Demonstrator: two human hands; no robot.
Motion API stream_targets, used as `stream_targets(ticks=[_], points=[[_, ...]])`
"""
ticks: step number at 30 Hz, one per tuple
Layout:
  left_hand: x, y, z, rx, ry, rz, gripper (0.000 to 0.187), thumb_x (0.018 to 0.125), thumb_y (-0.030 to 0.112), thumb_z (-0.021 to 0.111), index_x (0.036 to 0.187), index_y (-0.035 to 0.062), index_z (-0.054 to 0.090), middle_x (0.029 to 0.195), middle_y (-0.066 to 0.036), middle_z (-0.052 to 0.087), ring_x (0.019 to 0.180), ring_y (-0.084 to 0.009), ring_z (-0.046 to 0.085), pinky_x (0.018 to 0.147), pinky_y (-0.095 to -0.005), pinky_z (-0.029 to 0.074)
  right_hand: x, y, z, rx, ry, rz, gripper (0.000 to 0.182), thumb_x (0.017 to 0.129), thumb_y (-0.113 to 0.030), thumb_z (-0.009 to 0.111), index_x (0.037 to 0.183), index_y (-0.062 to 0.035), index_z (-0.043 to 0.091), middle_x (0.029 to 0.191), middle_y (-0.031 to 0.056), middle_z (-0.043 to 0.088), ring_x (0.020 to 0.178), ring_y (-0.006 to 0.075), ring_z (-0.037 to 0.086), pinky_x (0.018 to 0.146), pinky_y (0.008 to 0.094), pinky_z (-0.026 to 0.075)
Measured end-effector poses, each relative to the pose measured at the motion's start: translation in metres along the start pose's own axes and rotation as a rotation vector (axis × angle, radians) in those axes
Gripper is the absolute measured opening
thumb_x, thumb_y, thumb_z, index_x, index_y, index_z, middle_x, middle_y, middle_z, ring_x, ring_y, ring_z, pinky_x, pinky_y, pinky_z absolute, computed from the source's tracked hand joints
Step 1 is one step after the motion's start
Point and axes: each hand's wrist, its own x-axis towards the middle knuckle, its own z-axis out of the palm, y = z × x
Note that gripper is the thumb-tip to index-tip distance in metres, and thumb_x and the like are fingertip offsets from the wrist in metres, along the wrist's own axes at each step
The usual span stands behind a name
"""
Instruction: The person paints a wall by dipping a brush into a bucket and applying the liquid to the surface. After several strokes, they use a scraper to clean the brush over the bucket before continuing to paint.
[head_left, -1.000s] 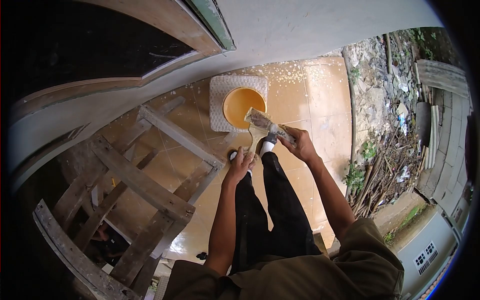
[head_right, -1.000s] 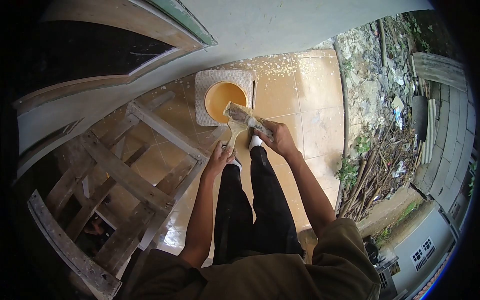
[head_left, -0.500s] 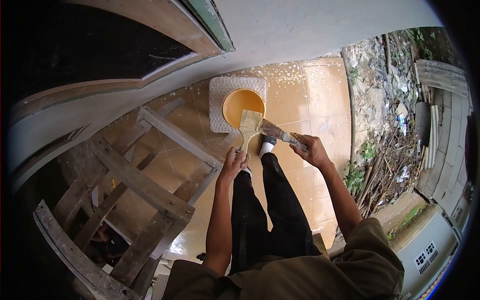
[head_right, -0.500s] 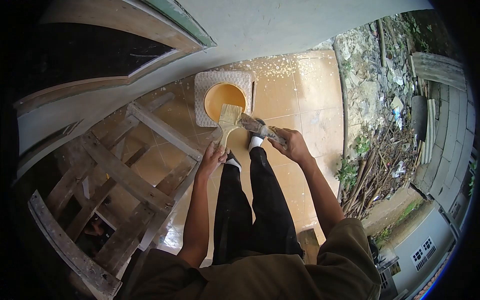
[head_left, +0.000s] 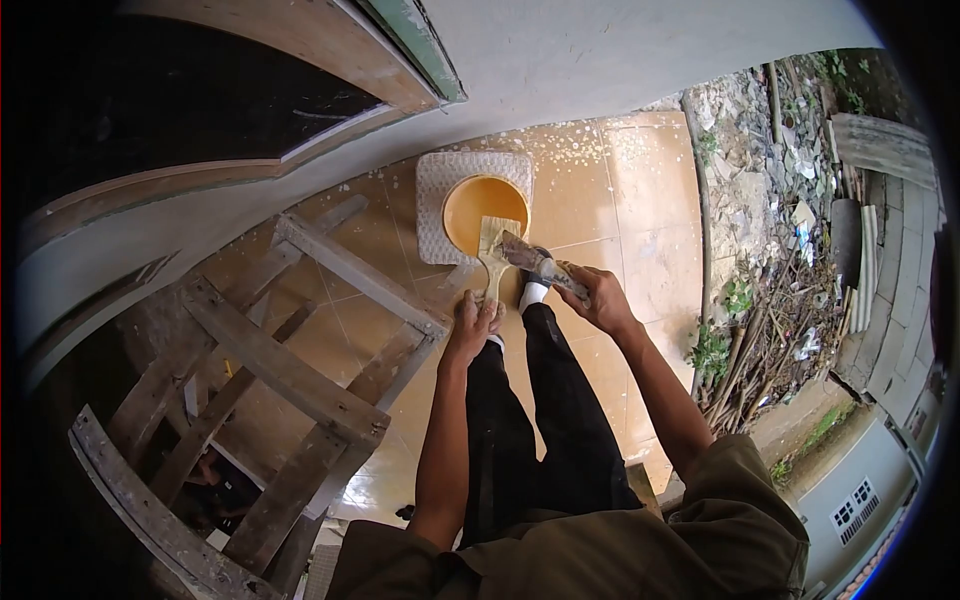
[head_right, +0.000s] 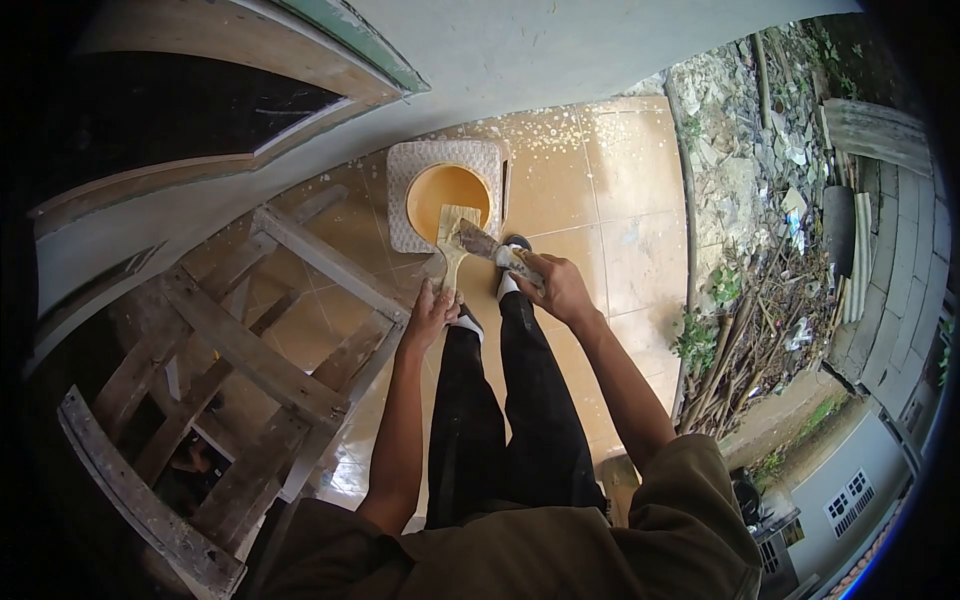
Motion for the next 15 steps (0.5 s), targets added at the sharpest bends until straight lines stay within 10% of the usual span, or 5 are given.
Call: stream_targets(ticks=[15], points=[[-0.003,0.005,-0.021,-0.042,-0.022,-0.074,0.018,0.101,0.018,0.047,0.098,0.0048,0.036,0.076,-0.004,0.049,0.057,-0.0071,0.039,0.052,-0.0249,0.036,-0.005,-0.004,-0.015,0.084,-0.029,0.126,0.031,0.082,-0.014,0.071,0.107,0.0049,0.066,0.084,0.0222,0.067,0.067,0.0324,0.065,0.063,0.0363,0.051]])
